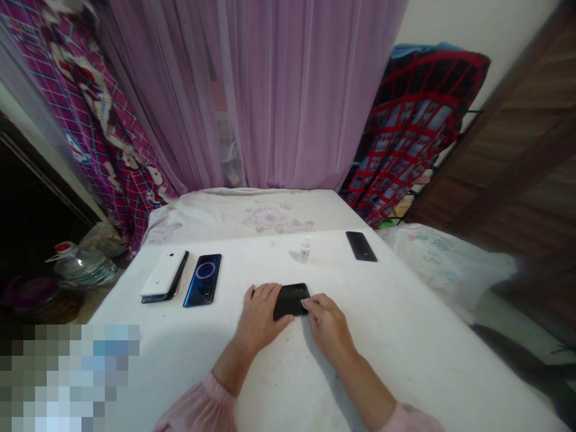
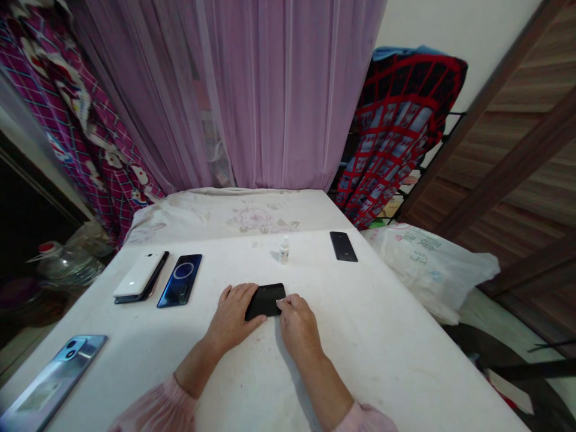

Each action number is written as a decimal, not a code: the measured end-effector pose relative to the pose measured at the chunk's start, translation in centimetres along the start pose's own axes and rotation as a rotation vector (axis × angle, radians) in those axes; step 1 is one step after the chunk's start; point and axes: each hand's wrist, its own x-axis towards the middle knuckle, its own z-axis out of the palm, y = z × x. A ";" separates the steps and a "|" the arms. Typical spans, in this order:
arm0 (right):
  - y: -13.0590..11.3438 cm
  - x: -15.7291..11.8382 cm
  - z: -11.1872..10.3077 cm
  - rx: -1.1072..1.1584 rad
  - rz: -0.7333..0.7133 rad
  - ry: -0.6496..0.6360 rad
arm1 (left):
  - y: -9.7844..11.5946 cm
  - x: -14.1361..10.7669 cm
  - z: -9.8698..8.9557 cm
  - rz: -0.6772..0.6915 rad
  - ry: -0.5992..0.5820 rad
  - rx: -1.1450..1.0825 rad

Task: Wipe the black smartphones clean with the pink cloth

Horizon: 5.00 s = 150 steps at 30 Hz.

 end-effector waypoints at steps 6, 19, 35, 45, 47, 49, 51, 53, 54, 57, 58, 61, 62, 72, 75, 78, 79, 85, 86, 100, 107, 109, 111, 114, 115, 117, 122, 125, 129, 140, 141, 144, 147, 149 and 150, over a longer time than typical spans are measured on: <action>-0.1 -1.1 -0.1 0.054 0.005 0.010 | 0.0 0.0 -0.1 0.001 -0.001 -0.010; 0.3 3.6 1.2 -0.041 0.056 0.006 | -0.2 0.1 0.1 -0.003 0.004 -0.002; -0.2 -1.6 -0.1 0.128 -0.047 0.072 | -0.2 0.1 -0.2 0.014 -0.005 -0.013; 1.1 -1.7 -0.6 0.098 0.021 0.081 | -0.3 0.1 0.0 0.016 -0.012 -0.012; 0.9 -1.6 -0.6 0.087 0.016 0.081 | -0.2 0.1 -0.1 0.012 -0.013 -0.010; 0.1 -1.5 -0.2 0.085 -0.015 0.063 | -0.2 0.1 -0.1 0.012 -0.010 -0.007; -0.8 -1.4 0.2 0.086 -0.058 0.045 | -0.2 0.1 -0.1 0.014 -0.007 -0.003; -1.2 -1.4 0.5 0.089 -0.096 0.045 | -0.2 0.1 -0.1 0.016 -0.007 0.001; -1.2 -1.4 0.5 0.089 -0.105 0.052 | -0.2 0.1 -0.1 0.015 -0.007 0.002; -0.3 -1.7 0.1 0.070 -0.092 0.084 | -0.2 0.1 -0.1 0.012 -0.010 0.001; 0.1 -1.8 -0.2 0.055 -0.077 0.089 | -0.2 0.1 -0.1 0.011 -0.010 -0.001; 1.0 -1.9 -0.8 0.009 -0.040 0.084 | -0.3 0.2 0.0 0.010 -0.004 -0.009; 1.1 -1.8 -0.8 -0.007 -0.038 0.079 | -0.3 0.2 0.0 0.010 -0.002 -0.011; -0.3 1.6 1.1 -0.050 -0.044 0.018 | -0.6 0.1 0.2 0.015 0.015 -0.019; -0.2 2.7 1.5 -0.067 -0.020 0.017 | -0.6 0.1 0.2 0.017 0.014 -0.022; 0.0 4.0 1.8 -0.120 0.027 -0.003 | -0.5 0.1 0.2 0.020 0.012 -0.023; 0.0 4.4 1.8 -0.139 0.044 -0.018 | -0.5 0.1 0.2 0.019 0.011 -0.022; 0.0 5.8 1.7 -0.159 0.072 -0.042 | -0.7 0.2 0.3 0.017 0.000 -0.023; 0.0 5.5 1.5 -0.156 0.068 -0.044 | -0.7 0.2 0.3 0.018 -0.001 -0.024; -0.1 2.7 1.0 -0.093 0.041 -0.018 | -0.4 0.1 0.0 0.024 0.007 -0.035; 0.8 5.3 1.7 -0.124 0.060 -0.003 | -0.3 0.0 0.0 0.026 0.013 -0.043; 0.9 4.4 1.4 -0.099 0.043 -0.003 | -0.2 0.0 -0.1 0.027 0.014 -0.048; 0.9 2.9 0.9 -0.072 0.022 -0.002 | 0.0 -0.1 -0.1 0.023 0.012 -0.051; 0.9 0.8 0.4 -0.041 0.000 0.012 | 0.2 -0.2 -0.3 0.026 -0.007 -0.052; 0.9 0.5 0.3 -0.034 -0.002 0.013 | 0.3 -0.2 -0.3 0.029 -0.015 -0.051; 0.9 0.7 0.4 -0.038 0.003 0.008 | 0.4 -0.2 -0.3 0.027 -0.023 -0.046; 1.0 3.8 1.2 -0.082 0.050 0.005 | 0.5 -0.2 -0.3 0.021 -0.019 -0.031; 1.2 4.4 1.4 -0.059 0.071 0.014 | 0.5 -0.3 -0.3 0.018 -0.024 -0.025; 1.4 2.8 1.3 0.056 0.052 0.080 | 0.6 -0.4 -0.2 0.016 -0.013 -0.025; 2.0 1.4 1.4 0.301 0.113 0.134 | 0.5 -0.8 0.3 0.029 0.024 -0.030; 2.1 1.3 1.3 0.313 0.116 0.131 | 0.5 -0.8 0.3 0.025 0.019 -0.028; 2.0 1.2 1.1 0.339 0.121 0.125 | 0.4 -1.0 0.4 0.021 0.016 -0.021; 1.8 1.1 0.9 0.352 0.132 0.129 | 0.2 -1.2 0.5 0.025 0.028 -0.017; 1.7 1.1 0.9 0.355 0.142 0.132 | 0.0 -1.4 0.7 0.032 0.036 -0.014; 1.6 1.0 0.9 0.358 0.147 0.133 | 0.0 -1.5 0.7 0.037 0.039 -0.012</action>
